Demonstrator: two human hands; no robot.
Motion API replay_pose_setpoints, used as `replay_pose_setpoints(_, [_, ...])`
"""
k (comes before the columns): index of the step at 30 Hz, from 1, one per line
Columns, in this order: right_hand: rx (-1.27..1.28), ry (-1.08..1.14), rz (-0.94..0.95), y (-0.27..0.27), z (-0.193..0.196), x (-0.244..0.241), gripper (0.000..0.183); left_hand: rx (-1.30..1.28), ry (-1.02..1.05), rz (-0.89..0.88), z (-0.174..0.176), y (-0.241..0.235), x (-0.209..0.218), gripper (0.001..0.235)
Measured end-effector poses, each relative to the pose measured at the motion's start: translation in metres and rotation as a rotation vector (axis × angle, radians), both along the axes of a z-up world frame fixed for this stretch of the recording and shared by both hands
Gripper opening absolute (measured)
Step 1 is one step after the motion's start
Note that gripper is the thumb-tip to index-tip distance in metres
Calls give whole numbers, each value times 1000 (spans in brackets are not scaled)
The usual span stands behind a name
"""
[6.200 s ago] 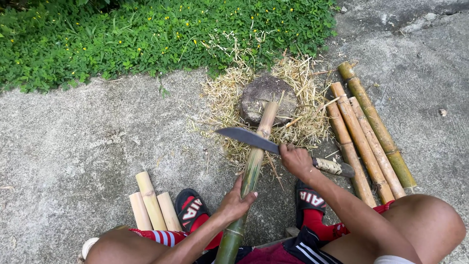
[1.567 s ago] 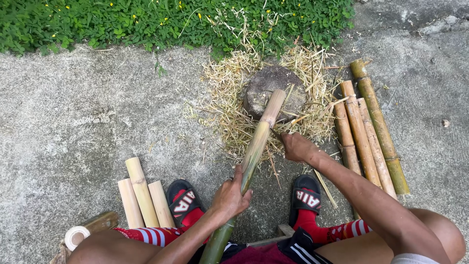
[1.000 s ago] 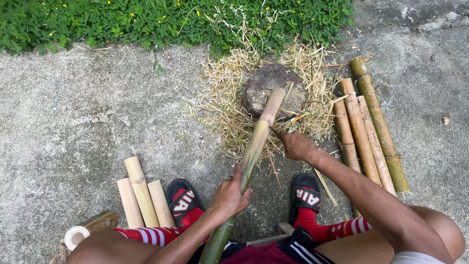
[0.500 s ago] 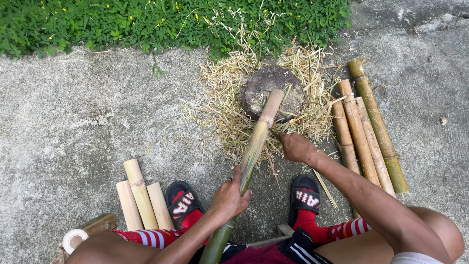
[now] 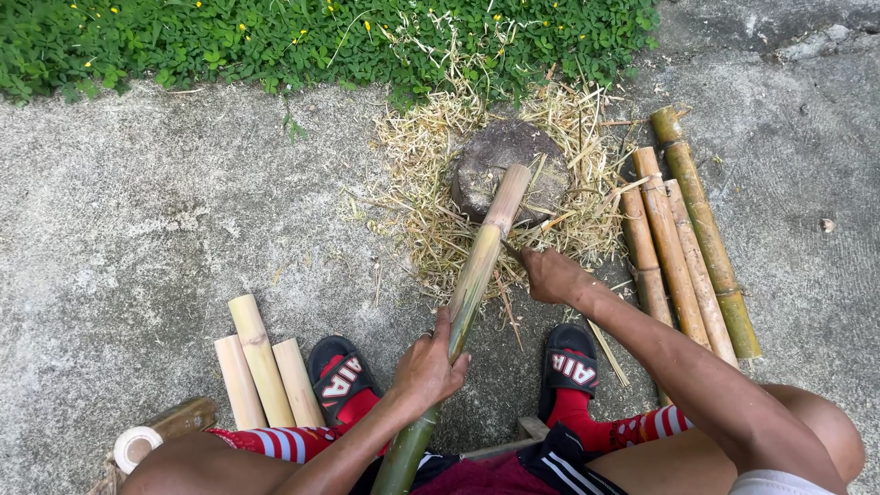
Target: The recorder is using a large blade to peel or process bamboo poles outdoors.
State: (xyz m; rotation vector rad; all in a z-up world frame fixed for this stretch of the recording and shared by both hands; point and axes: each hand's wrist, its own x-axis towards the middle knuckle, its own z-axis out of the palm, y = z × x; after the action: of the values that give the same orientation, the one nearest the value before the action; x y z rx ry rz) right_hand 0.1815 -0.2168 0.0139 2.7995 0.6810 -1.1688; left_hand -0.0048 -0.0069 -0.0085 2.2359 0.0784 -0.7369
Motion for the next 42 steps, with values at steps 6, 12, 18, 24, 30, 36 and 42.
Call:
replay_pose_setpoints(6, [9, 8, -11, -5, -15, 3, 32, 12, -18, -16, 0, 0, -2, 91])
replay_pose_setpoints(12, [-18, 27, -26, -5, -14, 0, 34, -15, 35, 5, 7, -1, -1, 90])
replay_pose_setpoints(18, [3, 32, -42, -8, -21, 2, 35, -10, -14, 0, -3, -2, -5, 91])
replay_pose_setpoints(24, [-14, 29, -21, -6, -15, 1, 37, -39, 8, 20, -2, -2, -2, 94])
replay_pose_setpoints(30, [7, 2, 1, -9, -22, 2, 39, -33, -27, 13, -8, 0, -2, 91])
replay_pose_setpoints(36, [18, 33, -30, -2, -5, 2, 36, -26, 42, 45, 6, 0, 5, 93])
replay_pose_setpoints(42, [1, 30, -22, -5, -15, 6, 42, -9, -20, 13, -8, -2, -2, 93])
